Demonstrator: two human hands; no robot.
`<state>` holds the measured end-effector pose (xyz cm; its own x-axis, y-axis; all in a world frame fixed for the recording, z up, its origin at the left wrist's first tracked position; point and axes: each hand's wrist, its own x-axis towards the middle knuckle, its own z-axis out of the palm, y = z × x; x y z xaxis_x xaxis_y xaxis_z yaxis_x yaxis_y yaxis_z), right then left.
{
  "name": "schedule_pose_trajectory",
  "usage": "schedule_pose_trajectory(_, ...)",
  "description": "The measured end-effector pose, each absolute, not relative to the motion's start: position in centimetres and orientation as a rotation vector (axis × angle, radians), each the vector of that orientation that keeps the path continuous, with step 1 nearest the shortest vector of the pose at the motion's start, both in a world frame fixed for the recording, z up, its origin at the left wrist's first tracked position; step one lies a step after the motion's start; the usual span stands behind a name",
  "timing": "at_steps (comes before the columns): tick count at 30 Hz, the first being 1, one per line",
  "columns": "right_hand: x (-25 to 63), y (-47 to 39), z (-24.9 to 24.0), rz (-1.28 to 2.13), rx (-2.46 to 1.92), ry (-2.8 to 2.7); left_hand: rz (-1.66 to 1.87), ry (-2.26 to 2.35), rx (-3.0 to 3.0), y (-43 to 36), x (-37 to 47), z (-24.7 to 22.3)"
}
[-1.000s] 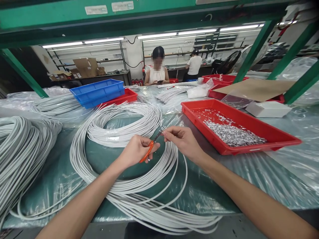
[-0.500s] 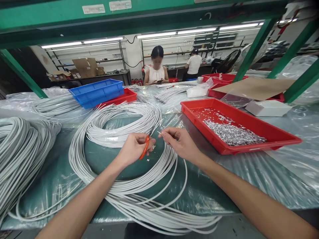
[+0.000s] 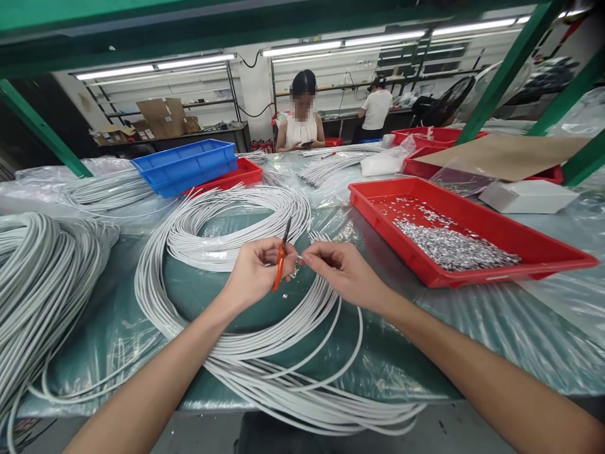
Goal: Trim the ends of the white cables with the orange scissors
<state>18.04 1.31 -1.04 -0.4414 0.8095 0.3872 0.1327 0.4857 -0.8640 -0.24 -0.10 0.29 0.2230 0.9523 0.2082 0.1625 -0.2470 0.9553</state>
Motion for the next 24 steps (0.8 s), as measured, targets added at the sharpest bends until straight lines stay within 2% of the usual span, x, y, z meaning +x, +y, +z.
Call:
schedule_pose_trajectory(10, 18.3, 1.8, -1.4, 1.136, -0.747, -1.854, 1.105, 1.107, 1.8, -0.3, -0.6, 0.3)
schedule_pose_trajectory(20, 17.9, 0.6, -1.5, 0.418, -0.786, -1.983, 1.042, 1.098, 1.551, -0.3, -0.2, 0.4)
schedule_pose_trajectory(24, 18.2, 0.8, -1.4, 0.528, -0.839, -2.004, 1.029, 1.036, 1.506, -0.1, -0.3, 0.7)
